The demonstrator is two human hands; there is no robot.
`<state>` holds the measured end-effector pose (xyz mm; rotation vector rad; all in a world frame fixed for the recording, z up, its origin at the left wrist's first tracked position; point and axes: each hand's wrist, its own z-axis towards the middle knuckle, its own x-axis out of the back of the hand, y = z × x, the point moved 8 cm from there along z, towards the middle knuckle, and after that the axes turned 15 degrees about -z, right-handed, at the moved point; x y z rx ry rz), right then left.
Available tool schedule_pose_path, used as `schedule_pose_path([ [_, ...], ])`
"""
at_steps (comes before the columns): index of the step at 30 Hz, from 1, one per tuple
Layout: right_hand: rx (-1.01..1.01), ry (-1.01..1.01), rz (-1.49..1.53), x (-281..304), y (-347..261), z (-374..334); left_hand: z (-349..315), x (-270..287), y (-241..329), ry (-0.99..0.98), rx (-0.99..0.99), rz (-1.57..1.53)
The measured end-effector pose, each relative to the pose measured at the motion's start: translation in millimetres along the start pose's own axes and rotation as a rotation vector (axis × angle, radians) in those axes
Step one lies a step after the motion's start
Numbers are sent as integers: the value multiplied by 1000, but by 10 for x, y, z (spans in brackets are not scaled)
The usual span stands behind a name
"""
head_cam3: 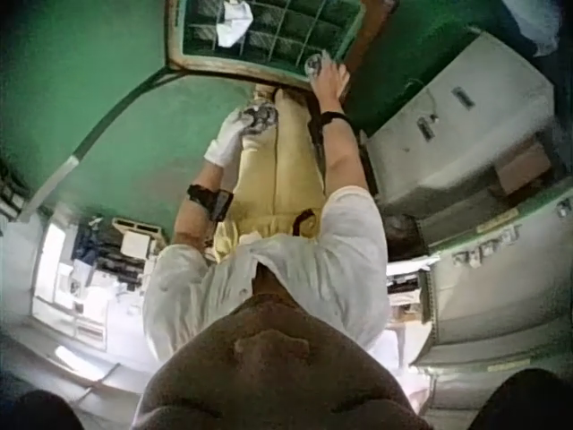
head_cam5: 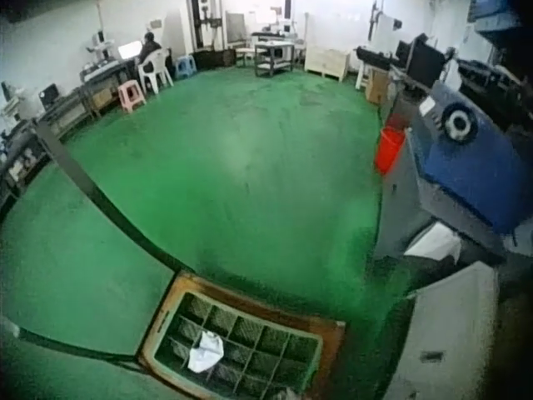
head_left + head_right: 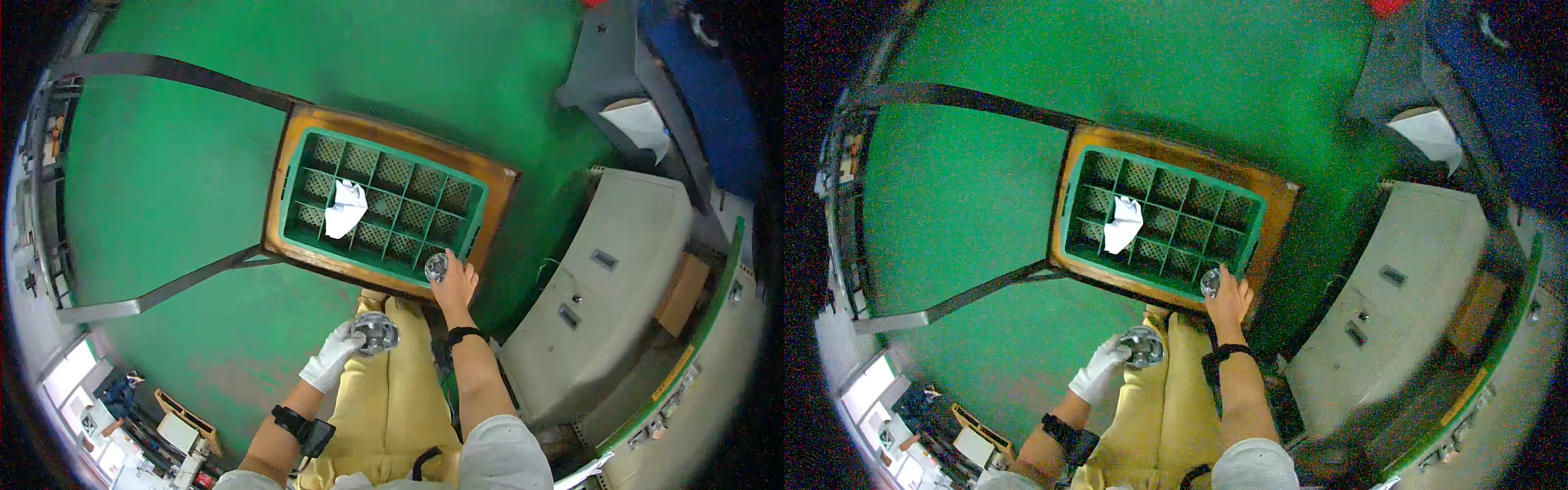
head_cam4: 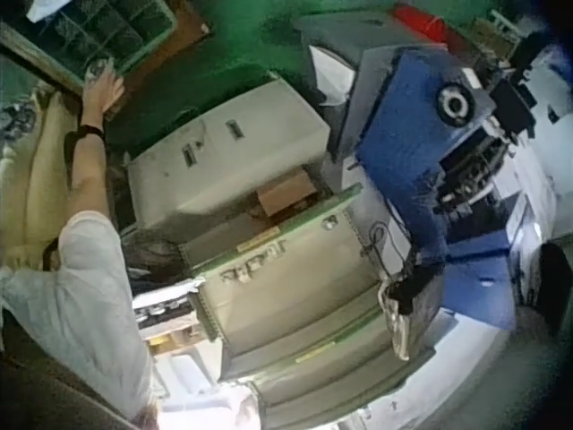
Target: Marking engine pistons with a marker and measuring dimensions with a digital caliper for quality control.
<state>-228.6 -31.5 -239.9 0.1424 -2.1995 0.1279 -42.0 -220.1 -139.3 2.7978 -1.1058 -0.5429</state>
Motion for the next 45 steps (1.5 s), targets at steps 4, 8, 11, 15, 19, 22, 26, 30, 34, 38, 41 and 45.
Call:
schedule_pose_path([
  [4,-65,-31,-78,-403,61,137,496,-80,235,54,-7,99],
  [8,-33,29,-99,-663,18,192,1054,-137,410,27,-149,285],
  [11,-9,75,-126,-766,-32,233,1509,-53,469,91,-248,737],
  [15,11,57,-139,-881,-18,313,1887,-291,587,225,-231,1154],
  [19,-22,-5,-162,-997,3,360,2160,-326,513,312,-172,1371],
  [22,44,69,-303,-1052,-4,334,2293,-345,402,363,-110,1474],
  [26,52,154,-97,-844,-51,206,2414,-229,352,393,-70,1650],
  [30,-91,198,123,-413,185,-122,2337,-483,417,498,45,1507],
  [34,-94,189,334,-76,70,-626,2395,-251,434,548,35,1460],
  [38,-99,94,508,151,48,-1138,2464,-237,341,558,69,1387],
  [41,-132,33,626,131,6,-1387,2628,-171,200,463,62,1361],
  [45,-99,-57,700,69,-149,-1559,2577,18,91,547,173,994],
])
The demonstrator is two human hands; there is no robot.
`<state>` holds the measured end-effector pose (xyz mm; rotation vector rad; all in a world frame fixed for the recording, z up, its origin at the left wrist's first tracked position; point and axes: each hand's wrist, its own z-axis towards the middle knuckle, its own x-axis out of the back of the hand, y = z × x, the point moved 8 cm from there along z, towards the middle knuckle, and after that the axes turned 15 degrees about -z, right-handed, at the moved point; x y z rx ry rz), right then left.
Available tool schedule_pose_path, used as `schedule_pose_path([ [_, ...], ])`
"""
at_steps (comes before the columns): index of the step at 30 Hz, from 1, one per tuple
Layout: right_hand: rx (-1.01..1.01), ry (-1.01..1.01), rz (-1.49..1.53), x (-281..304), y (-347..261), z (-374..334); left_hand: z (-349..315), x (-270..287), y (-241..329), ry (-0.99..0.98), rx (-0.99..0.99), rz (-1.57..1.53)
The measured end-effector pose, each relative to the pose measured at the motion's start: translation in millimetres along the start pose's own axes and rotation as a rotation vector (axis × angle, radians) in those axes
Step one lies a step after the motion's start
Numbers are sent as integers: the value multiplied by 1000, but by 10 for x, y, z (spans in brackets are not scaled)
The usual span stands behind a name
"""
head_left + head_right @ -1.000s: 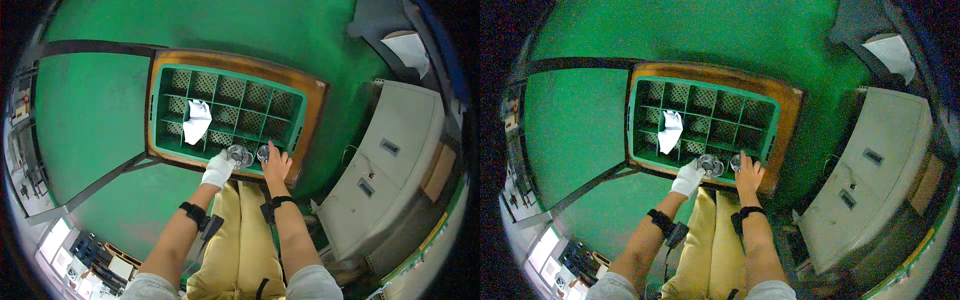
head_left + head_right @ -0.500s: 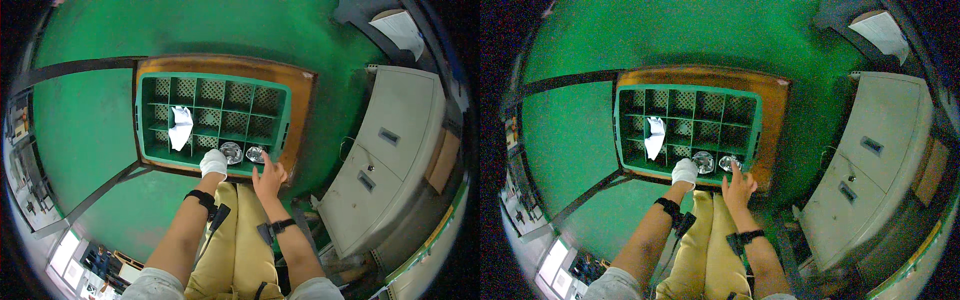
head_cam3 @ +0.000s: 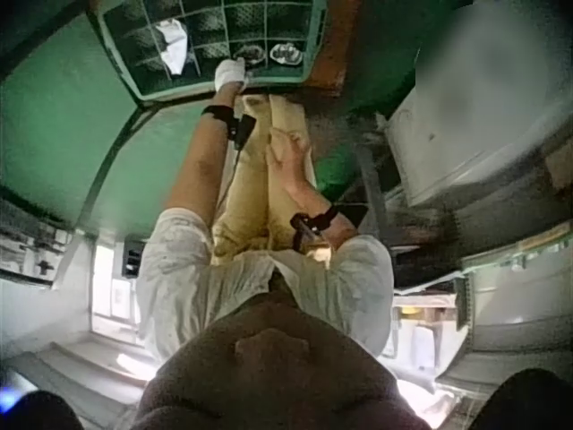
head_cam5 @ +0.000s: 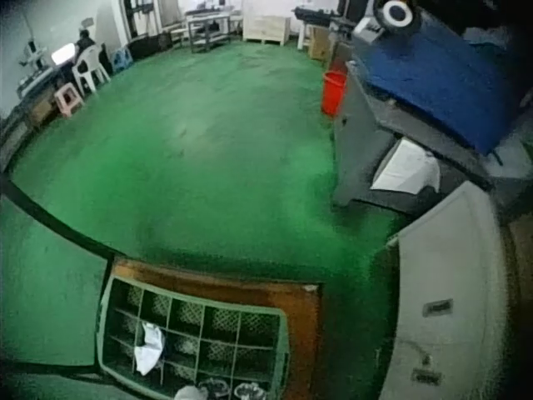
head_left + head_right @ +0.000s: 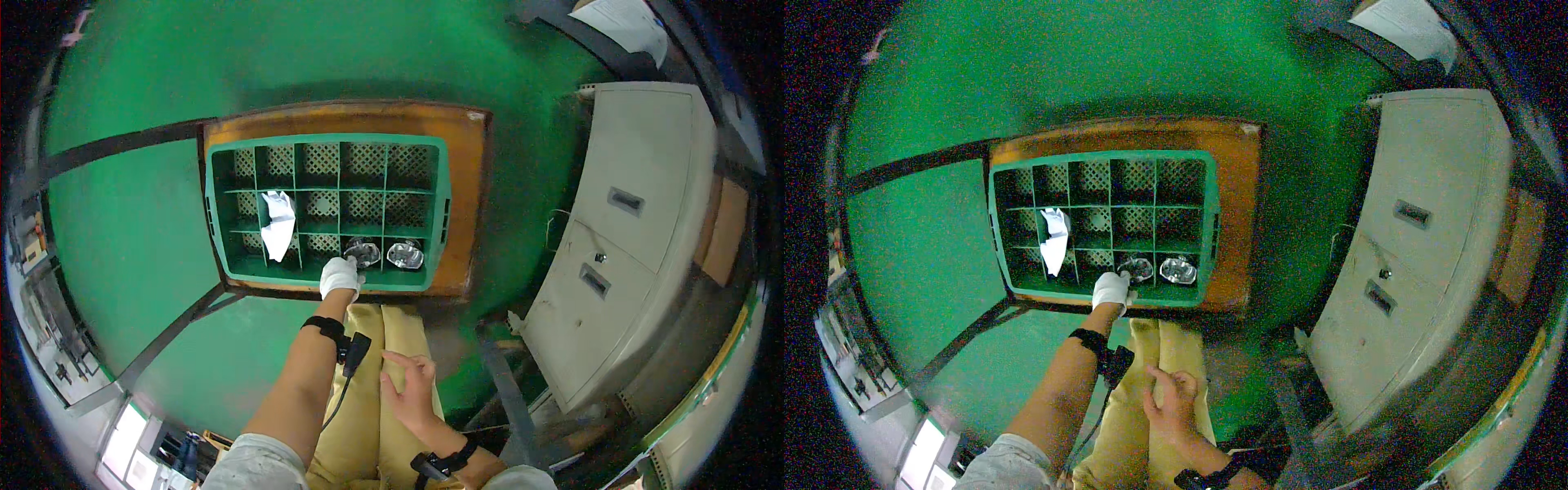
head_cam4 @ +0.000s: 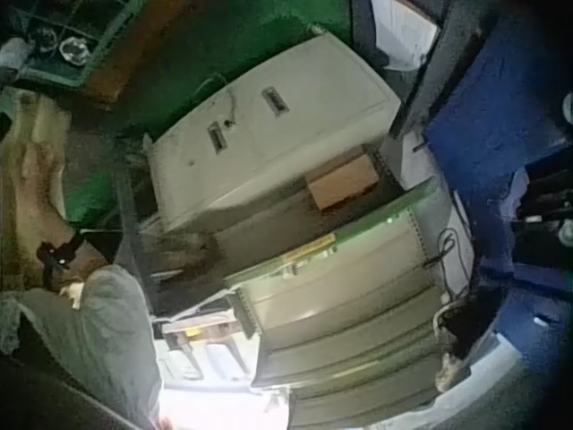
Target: Marking engine pistons with a marker and measuring dimensions with a digital caliper for quality control.
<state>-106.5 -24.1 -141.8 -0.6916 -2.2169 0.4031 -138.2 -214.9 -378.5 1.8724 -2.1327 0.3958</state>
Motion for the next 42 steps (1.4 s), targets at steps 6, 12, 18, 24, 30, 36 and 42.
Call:
schedule_pose_path([
  [6,2,-2,60,333,-387,-294,-408,426,-121,68,-241,396],
  [12,29,216,55,1077,-539,-1006,-1681,826,-325,-37,-650,862],
  [18,122,277,21,1271,-610,-1839,-2242,1204,-670,-118,-907,1785],
  [24,32,425,95,1835,-494,-2852,-2754,1204,-420,-101,-956,2140],
  [30,-37,650,164,2141,5,-3925,-3721,392,405,-19,-1515,1217],
  [36,-175,881,176,2075,1142,-5024,-6414,-1336,-625,-490,-1072,592],
  [42,-328,1105,185,2165,2006,-6248,-7921,-2867,-2081,-880,-1444,862],
])
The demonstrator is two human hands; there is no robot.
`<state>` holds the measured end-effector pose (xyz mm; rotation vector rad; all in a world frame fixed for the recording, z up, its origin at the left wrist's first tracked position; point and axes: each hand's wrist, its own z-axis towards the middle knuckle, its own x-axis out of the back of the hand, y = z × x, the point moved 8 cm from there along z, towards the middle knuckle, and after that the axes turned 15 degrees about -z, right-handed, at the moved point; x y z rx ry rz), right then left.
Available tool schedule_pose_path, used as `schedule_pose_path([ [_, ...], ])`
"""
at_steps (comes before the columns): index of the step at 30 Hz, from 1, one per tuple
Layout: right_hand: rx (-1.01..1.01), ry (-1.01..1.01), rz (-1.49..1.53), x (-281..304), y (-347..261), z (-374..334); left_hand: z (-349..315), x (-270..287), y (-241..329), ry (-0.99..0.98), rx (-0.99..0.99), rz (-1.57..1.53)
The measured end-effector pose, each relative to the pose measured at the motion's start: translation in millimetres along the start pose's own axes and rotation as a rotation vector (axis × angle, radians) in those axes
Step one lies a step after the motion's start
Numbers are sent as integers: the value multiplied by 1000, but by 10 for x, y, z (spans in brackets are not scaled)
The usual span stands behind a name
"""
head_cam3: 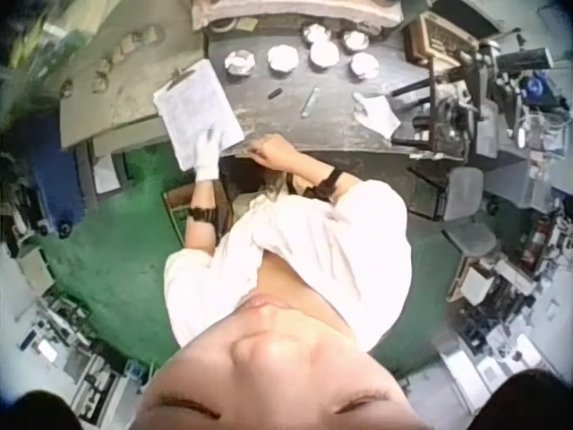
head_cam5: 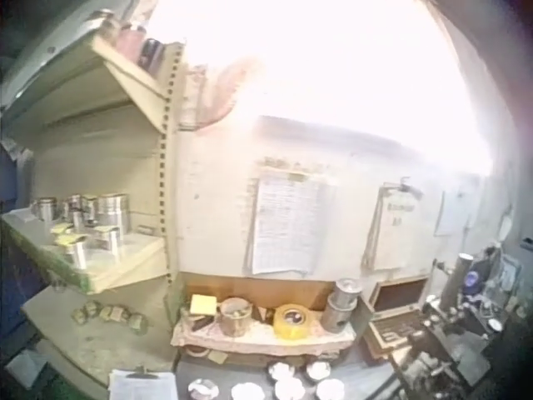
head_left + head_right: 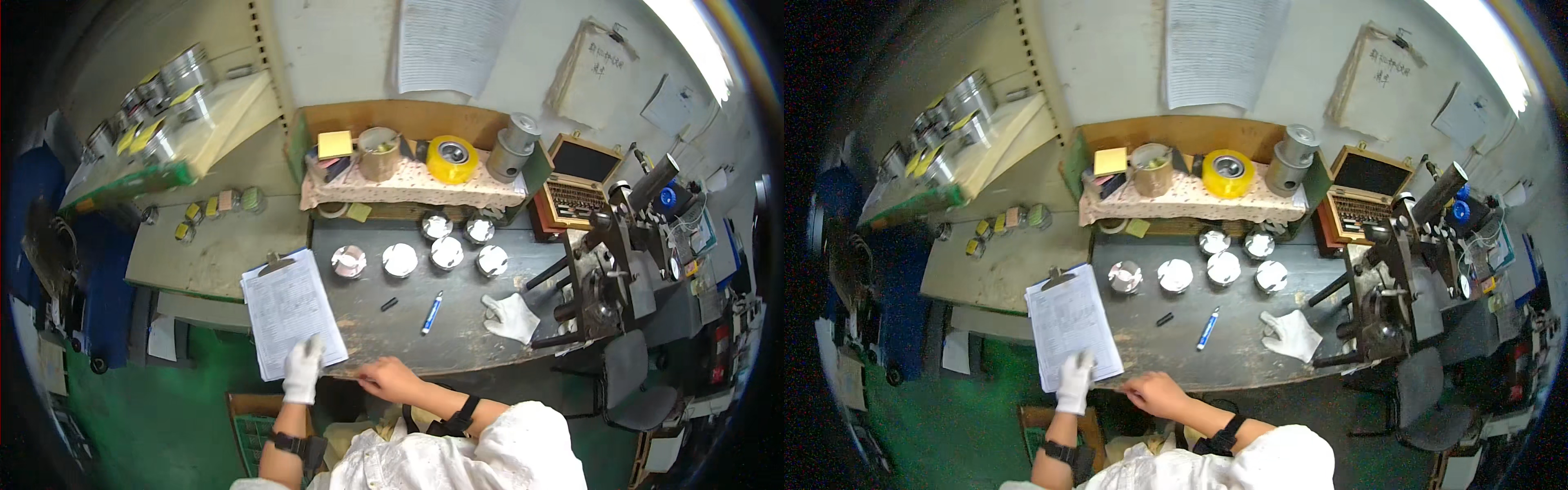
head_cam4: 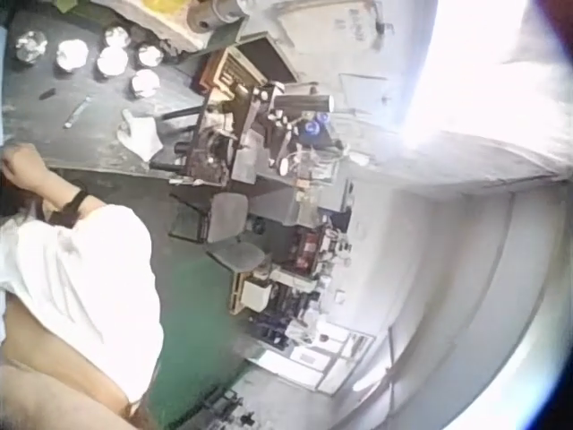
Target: Marking engine pistons with a marker and measuring dimensions with a digital caliper for quality control.
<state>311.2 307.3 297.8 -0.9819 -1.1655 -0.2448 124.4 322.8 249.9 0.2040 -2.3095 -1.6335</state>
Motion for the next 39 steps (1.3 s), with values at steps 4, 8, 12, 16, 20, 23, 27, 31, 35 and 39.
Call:
schedule_pose_path([
  [4,-124,81,72,428,635,-291,397,-1368,800,-84,-291,338],
  [8,-270,126,57,578,1126,-642,616,-2585,1541,-306,-280,659],
  [12,-360,123,92,614,1287,-854,1136,-3296,1583,-148,-393,802],
  [16,-465,142,152,609,1412,-1061,1487,-3792,1513,-165,-203,900],
  [20,-545,178,183,598,1536,-1230,1700,-4021,1283,-220,-94,979],
  [23,-594,195,218,598,1642,-1335,1754,-4048,1245,-204,-139,1058],
  [27,-623,258,177,634,1727,-1340,1755,-3885,1259,-140,-102,942],
  [31,-605,286,136,676,1658,-1265,1664,-3629,1382,-86,-124,831],
  [35,-564,235,60,626,1595,-1091,1625,-3268,1521,-82,-186,708],
  [39,-544,200,20,509,1752,-800,1573,-2728,1498,-77,-172,528],
])
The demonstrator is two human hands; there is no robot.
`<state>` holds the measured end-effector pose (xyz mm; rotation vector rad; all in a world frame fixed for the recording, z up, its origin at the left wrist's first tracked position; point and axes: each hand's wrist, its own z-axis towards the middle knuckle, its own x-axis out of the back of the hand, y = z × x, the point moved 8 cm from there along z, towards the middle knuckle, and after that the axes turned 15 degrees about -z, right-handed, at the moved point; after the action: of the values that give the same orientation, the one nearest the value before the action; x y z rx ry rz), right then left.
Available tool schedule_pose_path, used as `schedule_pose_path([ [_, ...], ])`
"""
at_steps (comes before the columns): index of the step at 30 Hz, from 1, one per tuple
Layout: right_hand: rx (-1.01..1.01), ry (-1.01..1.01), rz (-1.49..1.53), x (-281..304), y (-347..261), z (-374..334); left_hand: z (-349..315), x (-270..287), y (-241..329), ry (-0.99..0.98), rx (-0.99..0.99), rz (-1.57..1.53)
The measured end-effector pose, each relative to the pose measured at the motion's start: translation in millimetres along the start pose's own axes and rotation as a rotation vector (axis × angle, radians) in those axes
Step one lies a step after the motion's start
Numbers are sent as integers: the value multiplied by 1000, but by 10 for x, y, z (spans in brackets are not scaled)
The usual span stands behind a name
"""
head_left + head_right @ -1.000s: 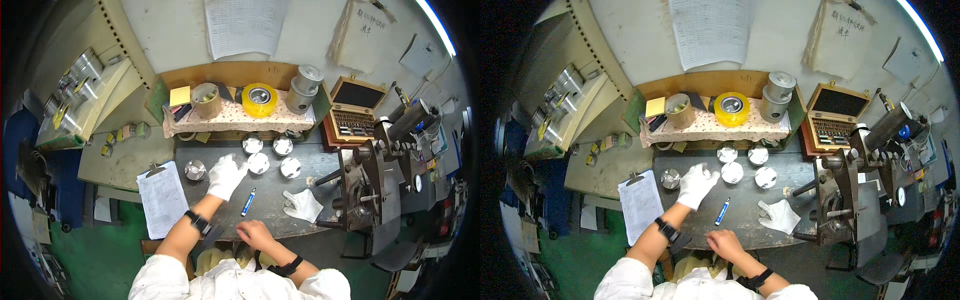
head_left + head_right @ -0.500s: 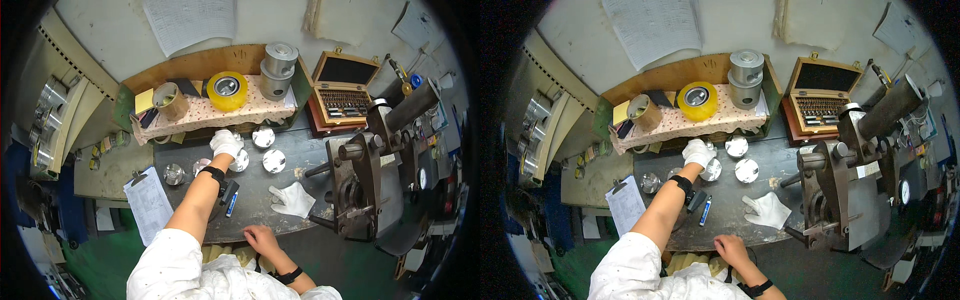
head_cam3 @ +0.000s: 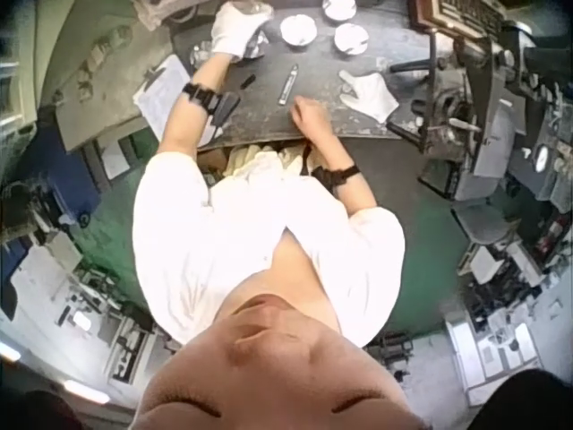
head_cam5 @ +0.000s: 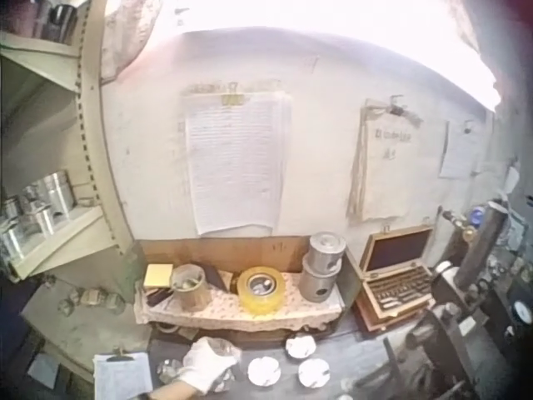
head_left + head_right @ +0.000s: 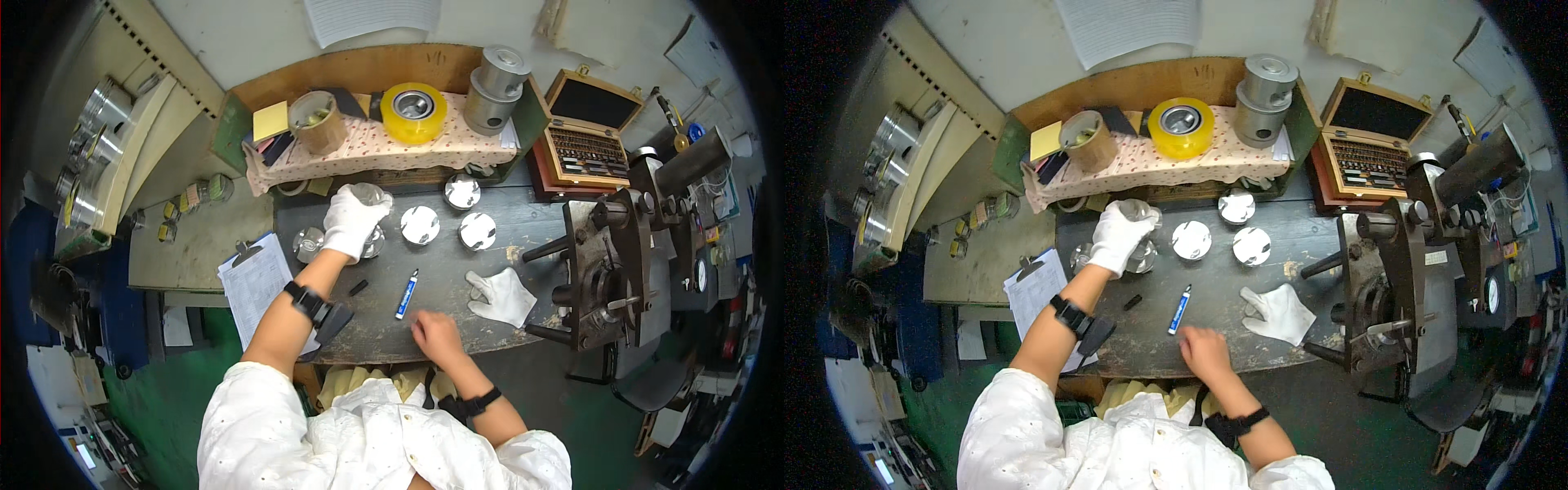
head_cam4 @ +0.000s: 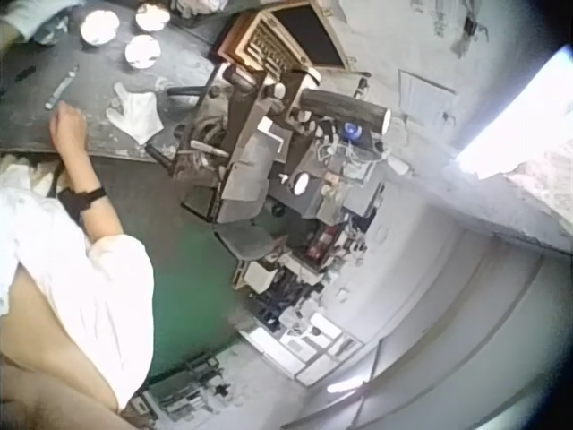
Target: Marking engine pistons with a marker and measuring dimensions with a digital caliper for quality control.
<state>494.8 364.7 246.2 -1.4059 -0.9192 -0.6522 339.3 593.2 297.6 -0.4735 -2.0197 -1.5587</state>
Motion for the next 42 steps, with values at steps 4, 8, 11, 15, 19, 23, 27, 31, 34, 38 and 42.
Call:
schedule_pose_path([
  [4,-66,-27,-337,-237,52,406,-402,179,-513,-314,84,-853],
  [8,-163,-153,-573,-466,202,624,-1281,614,-356,-419,537,-1601],
  [11,-175,-141,-646,-408,191,661,-1534,807,-360,-516,581,-1837],
  [15,-125,-49,-579,-33,-127,712,-1737,1116,-276,-599,447,-1887],
  [19,16,341,173,658,-757,699,-1855,1336,-293,-555,399,-1836],
  [23,163,488,847,1251,-1465,515,-1928,1447,-272,-638,240,-1772],
  [27,376,540,962,1489,-2037,286,-1971,1530,-307,-503,220,-1622],
  [31,408,511,715,1412,-2275,161,-1941,1614,-171,-603,144,-1837],
  [34,420,477,755,1379,-2345,151,-1916,1577,-219,-624,103,-1874],
  [38,407,444,905,1268,-2401,193,-1905,1550,-322,-448,224,-1910],
  [42,455,498,810,1273,-2360,169,-1902,1573,-254,-496,96,-1875],
])
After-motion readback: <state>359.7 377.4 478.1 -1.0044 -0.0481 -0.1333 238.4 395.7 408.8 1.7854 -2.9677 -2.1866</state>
